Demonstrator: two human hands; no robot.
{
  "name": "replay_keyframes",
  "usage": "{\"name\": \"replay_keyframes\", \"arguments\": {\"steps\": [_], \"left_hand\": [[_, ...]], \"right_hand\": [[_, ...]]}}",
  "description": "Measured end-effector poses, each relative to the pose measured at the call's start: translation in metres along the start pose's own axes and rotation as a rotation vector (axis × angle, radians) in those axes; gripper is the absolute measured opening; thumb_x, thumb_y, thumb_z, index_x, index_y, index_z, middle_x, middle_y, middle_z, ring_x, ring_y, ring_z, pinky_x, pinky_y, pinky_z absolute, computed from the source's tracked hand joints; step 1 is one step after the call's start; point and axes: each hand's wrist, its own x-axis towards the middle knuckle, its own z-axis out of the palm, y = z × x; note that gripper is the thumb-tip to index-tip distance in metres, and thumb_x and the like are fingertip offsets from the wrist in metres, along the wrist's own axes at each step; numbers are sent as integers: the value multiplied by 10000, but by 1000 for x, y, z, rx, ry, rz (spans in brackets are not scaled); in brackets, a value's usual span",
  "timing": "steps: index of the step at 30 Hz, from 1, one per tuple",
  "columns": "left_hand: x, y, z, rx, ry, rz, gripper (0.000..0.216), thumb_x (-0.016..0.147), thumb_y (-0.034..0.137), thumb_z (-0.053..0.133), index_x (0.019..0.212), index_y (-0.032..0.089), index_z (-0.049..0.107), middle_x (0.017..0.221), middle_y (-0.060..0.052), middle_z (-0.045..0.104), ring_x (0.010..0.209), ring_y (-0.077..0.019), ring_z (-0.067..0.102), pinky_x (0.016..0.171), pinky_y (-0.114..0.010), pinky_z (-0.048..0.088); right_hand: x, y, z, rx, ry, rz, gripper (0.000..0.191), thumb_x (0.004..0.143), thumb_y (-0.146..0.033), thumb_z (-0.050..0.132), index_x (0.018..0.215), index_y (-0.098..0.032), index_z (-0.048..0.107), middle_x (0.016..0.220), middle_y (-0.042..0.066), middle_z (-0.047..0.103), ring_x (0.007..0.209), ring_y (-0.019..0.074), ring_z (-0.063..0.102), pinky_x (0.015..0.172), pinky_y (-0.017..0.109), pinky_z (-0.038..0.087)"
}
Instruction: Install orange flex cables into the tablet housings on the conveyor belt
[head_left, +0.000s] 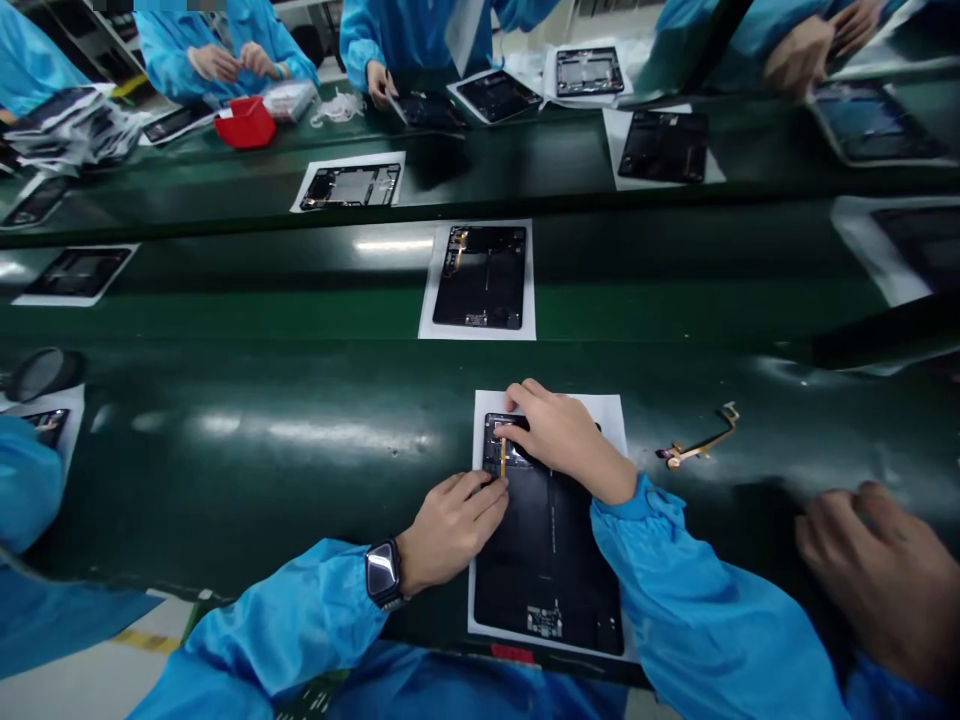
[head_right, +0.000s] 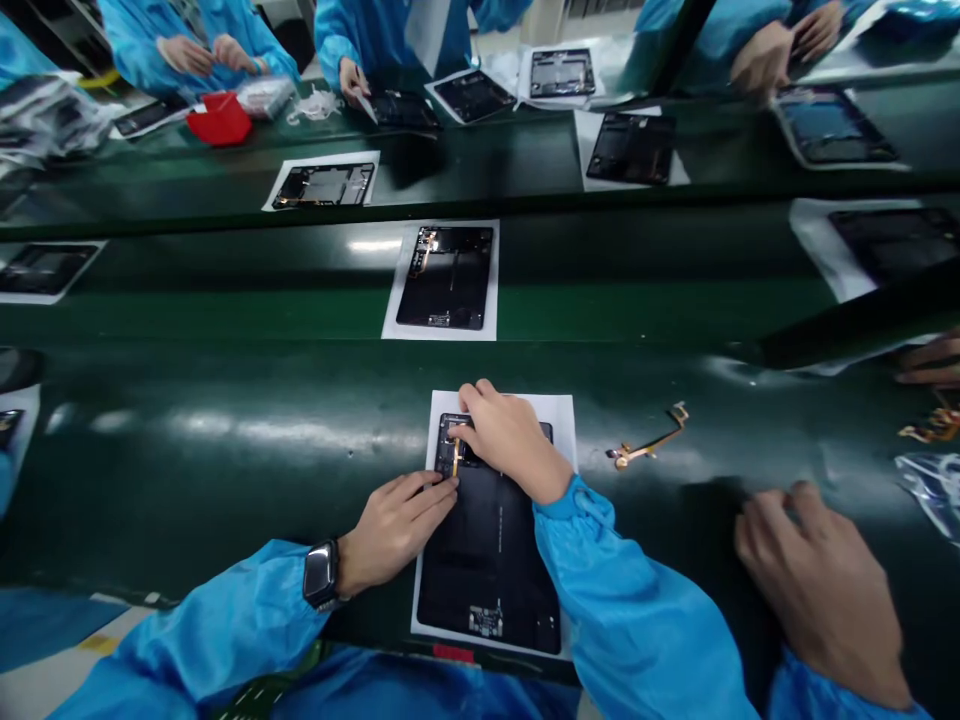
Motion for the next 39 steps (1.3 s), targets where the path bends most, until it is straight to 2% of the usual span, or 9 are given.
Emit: {"name": "replay_keyframes", "arguments": {"steps": [11,16,18,22,24,26,29,33,39], "left_hand": [[2,-1,-2,37,-26,31,191,965,108,474,1031,84,652,1143,-97,678,1018,-213,610,809,-331,538],[3,0,-2,46,-41,50,167,952,106,501,991,91,663,1132,-97,685,1008,-213,621,847,-355,538],[4,-1,-3,22,-49,45,153,955,175,534,972,98,665,1121,-94,689,994,-217,622,871,-372,531],[4,-9,-7,-95,-106,4,274,972,350,527,1041,114,649,1156,-88,670,1034,-213,603,904,-359,520],[5,-14,-9,-129,-143,-4,260,977,316,515,1091,115,632,1227,-93,633,1091,-219,578,940,-366,502],[5,-17,-11,-128,-182,9,237,972,266,510,1117,114,619,1279,-104,597,1152,-235,542,968,-382,483],[7,-18,-15,-97,-246,39,226,958,218,507,1128,114,613,1329,-109,559,1193,-255,502,966,-396,472],[10,-17,-21,-61,-317,77,258,943,209,498,1157,105,599,1391,-124,493,1204,-274,482,974,-413,450],[8,-22,-25,-139,-296,80,269,942,254,518,1167,126,590,1370,-141,496,1180,-270,494,980,-426,432]], "right_hand": [[-1,-2,-4,-4,-5,6,259,880,-389,682,963,-204,521,928,18,564,688,173,567,525,307,245],[0,-2,-2,-22,14,-10,270,870,-391,693,968,-203,526,932,17,566,691,182,573,529,303,281],[-1,-3,-3,-18,10,-4,255,872,-374,689,974,-197,535,935,24,564,696,189,577,539,300,313],[-12,-2,-17,81,35,-19,85,921,-174,541,1000,-164,568,985,71,550,799,202,594,696,306,437],[-22,-1,-28,199,46,-66,235,903,-58,416,1041,-152,581,1006,85,552,864,194,597,785,298,461],[-34,1,-39,309,27,-97,339,879,-23,354,1079,-153,595,995,82,577,854,179,606,783,283,480],[-51,3,-50,405,12,-57,302,902,-100,382,1031,-178,643,976,68,647,850,188,632,768,297,496],[-77,4,-52,550,34,94,167,909,-300,535,908,-219,681,902,42,711,826,217,664,752,318,507],[-108,-5,-32,819,-5,302,303,900,-500,583,826,-207,594,675,19,667,603,186,633,593,281,499]]}}
